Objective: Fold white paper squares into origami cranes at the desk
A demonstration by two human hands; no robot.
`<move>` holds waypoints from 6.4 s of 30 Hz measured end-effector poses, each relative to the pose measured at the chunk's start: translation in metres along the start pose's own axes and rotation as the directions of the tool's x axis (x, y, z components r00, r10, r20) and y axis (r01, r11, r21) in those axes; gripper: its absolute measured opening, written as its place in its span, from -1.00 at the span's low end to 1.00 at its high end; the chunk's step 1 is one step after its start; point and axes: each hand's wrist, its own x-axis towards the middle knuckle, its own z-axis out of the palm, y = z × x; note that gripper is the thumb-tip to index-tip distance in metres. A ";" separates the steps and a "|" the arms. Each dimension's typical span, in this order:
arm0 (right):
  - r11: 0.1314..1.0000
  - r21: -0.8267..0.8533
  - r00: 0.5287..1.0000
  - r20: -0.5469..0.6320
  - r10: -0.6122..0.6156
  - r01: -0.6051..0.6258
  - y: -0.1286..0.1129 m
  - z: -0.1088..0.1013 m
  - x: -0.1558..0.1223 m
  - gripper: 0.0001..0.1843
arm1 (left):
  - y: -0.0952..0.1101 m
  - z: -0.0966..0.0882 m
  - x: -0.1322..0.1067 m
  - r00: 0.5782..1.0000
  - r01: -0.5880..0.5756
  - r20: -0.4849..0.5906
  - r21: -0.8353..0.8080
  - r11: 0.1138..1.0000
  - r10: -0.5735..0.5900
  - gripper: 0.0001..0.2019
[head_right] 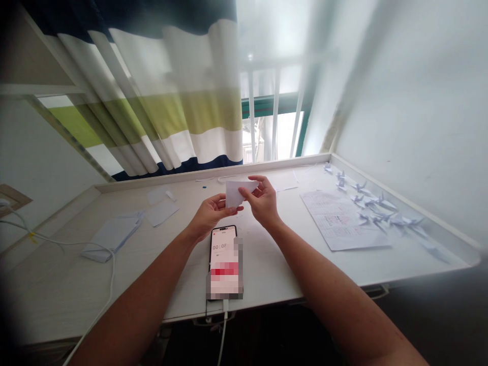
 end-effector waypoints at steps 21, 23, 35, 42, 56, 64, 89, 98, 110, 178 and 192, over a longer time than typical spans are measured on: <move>1.000 0.013 1.000 0.016 0.023 -0.023 0.003 -0.002 0.001 -0.45 | -0.004 -0.004 -0.001 0.996 0.075 0.039 0.074 0.994 -0.078 -0.59; 1.000 0.013 1.000 0.017 0.026 -0.027 0.003 -0.002 0.001 -0.45 | -0.004 -0.005 0.000 0.996 0.077 0.035 0.073 0.994 -0.080 -0.60; 1.000 -0.031 1.000 0.014 0.004 -0.004 0.007 -0.001 0.002 -0.48 | -0.007 -0.005 0.001 0.995 0.079 0.052 0.079 0.994 -0.084 -0.60; 1.000 0.002 0.995 -0.095 -0.022 0.022 0.000 -0.006 0.007 -0.73 | -0.006 -0.014 0.006 0.994 0.007 -0.110 0.066 0.998 0.000 -0.62; 0.998 0.056 1.000 -0.028 -0.007 0.008 0.003 -0.005 0.007 -0.66 | -0.007 -0.015 0.007 0.989 -0.029 -0.144 0.057 0.998 0.037 -0.60; 0.999 0.016 0.999 0.006 0.034 -0.034 0.013 -0.010 0.009 -0.62 | -0.005 -0.014 0.007 0.990 -0.013 -0.139 0.040 0.999 0.018 -0.58; 0.959 0.111 0.955 0.176 0.237 -0.259 0.003 -0.004 0.002 -0.63 | -0.011 -0.013 0.011 0.983 0.014 -0.186 0.120 0.993 0.008 -0.49; 0.938 0.106 0.923 0.244 0.298 -0.331 0.006 -0.001 0.000 -0.44 | -0.016 -0.021 0.014 0.935 -0.110 -0.303 0.246 0.963 0.184 -0.54; 0.974 0.015 0.972 0.074 0.224 -0.225 0.013 -0.004 0.002 -0.64 | -0.007 -0.016 0.007 0.956 0.015 -0.289 0.240 0.971 0.057 -0.55; 0.600 -0.565 0.816 0.489 -0.309 0.566 0.004 -0.005 -0.003 -0.87 | 0.004 -0.020 0.010 0.963 0.024 -0.262 -0.170 0.985 -0.069 -0.75; 0.820 -0.516 0.968 0.166 -0.186 0.246 0.009 -0.004 -0.001 -0.77 | 0.001 -0.013 0.004 0.997 0.078 0.003 -0.117 0.990 -0.078 -0.75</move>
